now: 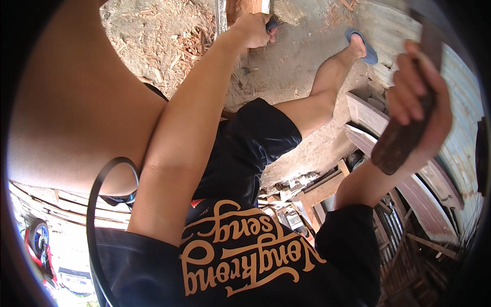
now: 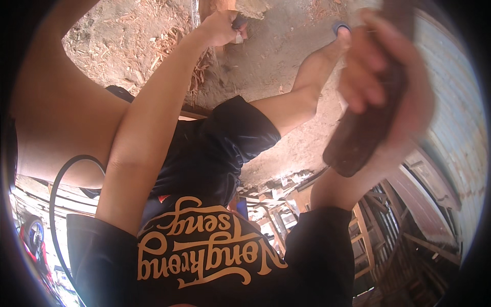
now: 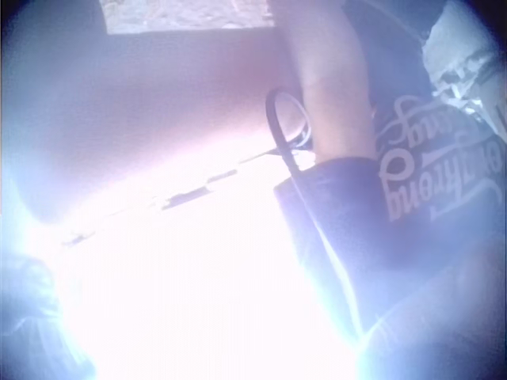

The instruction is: The person sits on the ground and uses a chisel and a hammer to carve a piece of wood. They repeatedly strike the chisel to remove wood shavings and occasionally clear the debris by hand.

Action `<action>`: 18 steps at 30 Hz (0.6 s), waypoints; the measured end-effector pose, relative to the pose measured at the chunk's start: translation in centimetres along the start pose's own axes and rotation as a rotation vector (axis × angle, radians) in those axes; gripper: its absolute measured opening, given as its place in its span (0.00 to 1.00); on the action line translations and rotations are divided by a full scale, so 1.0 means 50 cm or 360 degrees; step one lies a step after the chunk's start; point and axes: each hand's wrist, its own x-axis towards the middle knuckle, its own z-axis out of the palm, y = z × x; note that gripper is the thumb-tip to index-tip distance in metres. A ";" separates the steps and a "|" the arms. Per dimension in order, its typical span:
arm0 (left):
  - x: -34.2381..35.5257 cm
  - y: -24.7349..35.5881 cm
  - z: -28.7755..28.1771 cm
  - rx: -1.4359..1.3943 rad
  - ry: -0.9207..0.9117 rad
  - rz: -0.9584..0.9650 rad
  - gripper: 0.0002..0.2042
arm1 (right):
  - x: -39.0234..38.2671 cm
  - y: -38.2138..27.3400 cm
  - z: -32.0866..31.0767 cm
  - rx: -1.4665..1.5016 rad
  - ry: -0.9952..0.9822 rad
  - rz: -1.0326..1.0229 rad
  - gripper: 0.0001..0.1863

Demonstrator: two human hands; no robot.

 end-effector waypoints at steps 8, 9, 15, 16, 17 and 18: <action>0.008 0.001 -0.016 0.0088 -0.0070 -0.0073 0.06 | 0.104 0.212 -0.005 -0.0713 0.0573 -0.0284 0.10; 0.001 0.005 -0.014 0.0080 -0.0054 -0.0081 0.06 | 0.092 0.227 -0.002 -0.0590 0.0216 0.0133 0.11; 0.016 -0.015 -0.009 -0.0067 0.0007 -0.0092 0.07 | 0.064 0.144 -0.015 0.0474 -0.0071 0.0739 0.12; 0.019 -0.008 -0.008 -0.0093 -0.0020 -0.0088 0.07 | 0.046 0.118 -0.004 0.0416 -0.0022 0.0633 0.12; 0.017 -0.002 -0.002 -0.0118 -0.0050 -0.0082 0.07 | 0.031 0.086 0.011 0.0356 0.0030 0.0527 0.13; 0.015 -0.008 0.005 -0.0185 0.0004 -0.0106 0.06 | 0.020 0.059 0.014 0.0316 -0.0011 0.0382 0.14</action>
